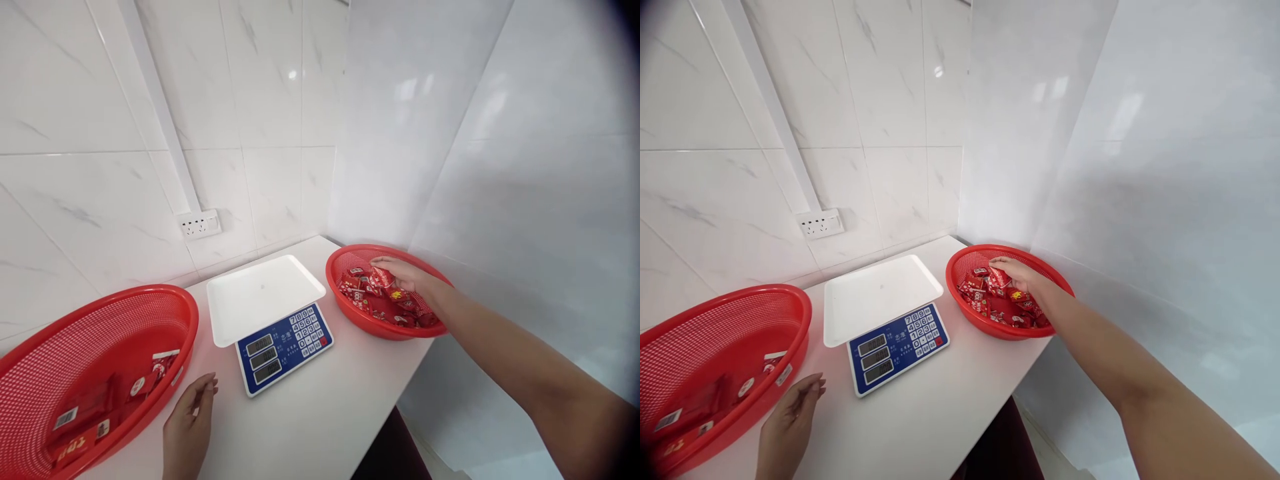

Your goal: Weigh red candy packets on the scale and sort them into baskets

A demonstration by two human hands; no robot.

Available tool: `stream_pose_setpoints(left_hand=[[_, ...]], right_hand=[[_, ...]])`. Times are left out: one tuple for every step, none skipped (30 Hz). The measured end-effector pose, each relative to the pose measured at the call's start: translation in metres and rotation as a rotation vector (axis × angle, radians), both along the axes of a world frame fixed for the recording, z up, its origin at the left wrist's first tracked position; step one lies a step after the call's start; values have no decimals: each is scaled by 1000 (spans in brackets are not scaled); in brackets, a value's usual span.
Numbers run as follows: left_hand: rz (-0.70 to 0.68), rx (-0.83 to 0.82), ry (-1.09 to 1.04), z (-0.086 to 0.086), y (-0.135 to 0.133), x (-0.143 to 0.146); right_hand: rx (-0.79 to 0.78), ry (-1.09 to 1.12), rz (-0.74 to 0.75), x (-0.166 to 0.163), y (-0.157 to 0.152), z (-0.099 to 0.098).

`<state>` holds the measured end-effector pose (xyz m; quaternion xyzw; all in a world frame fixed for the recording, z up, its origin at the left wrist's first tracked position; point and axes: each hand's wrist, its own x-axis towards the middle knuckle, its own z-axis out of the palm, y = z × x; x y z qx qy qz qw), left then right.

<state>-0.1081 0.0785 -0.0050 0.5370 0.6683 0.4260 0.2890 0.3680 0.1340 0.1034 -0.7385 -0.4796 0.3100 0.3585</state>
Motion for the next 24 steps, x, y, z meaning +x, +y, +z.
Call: stream_pose_setpoints(left_hand=[[-3,6,-2,-1,0,0],[-6,12,-6,-2,1,0],[-10,19,-12,-2,0,0],[-15,28,-21,-2,0,0],[-22,39,-33,-2,0,0],[-29,53,-46,-2,-1,1],[-36,68,-59,-2,-2,1],[-40,86,-69,-1,-2,1],[-44,103,-78,-1,-3,2],[-46,121,-87,-1,-4,2],[-46,139,-97,-1,-4,2],[-42,157,-108,-1,-4,2],[-38,170,-120,-2,-4,2],[-35,181,-129,-3,-4,2],[-34,189,-137,-3,-4,2],[-35,195,-141,-4,-4,1],[-39,199,-142,-5,-4,1],[-45,203,-143,-6,-4,1],[-50,206,-143,-7,-4,1],[-53,208,-144,-7,-4,1],[-56,208,-144,-8,-4,1],[-59,207,-145,-9,-4,1],[-64,205,-145,-9,-4,1],[-69,202,-145,-10,-4,1]], right_hand=[[26,70,13,-6,4,2],[52,139,34,-15,8,5],[78,202,62,-25,14,8],[101,258,95,-37,20,11],[122,310,132,-51,27,14],[139,360,172,-67,34,17],[153,404,214,-84,41,19],[160,449,257,-102,47,21],[159,498,303,-120,53,23],[151,548,348,-138,58,24],[136,596,393,-156,62,25],[117,635,436,-172,65,25],[93,666,480,-186,67,24],[68,682,521,-198,69,23],[46,674,552,-208,70,22],[26,652,571,-217,71,20],[8,619,580,-223,71,18],[0,577,576,-228,72,16],[1,532,561,-231,72,14],[10,489,538,-234,72,13],[22,454,513,-235,73,12],[37,423,485,-235,73,11],[52,395,452,-235,73,11],[62,374,422,-234,74,11]])
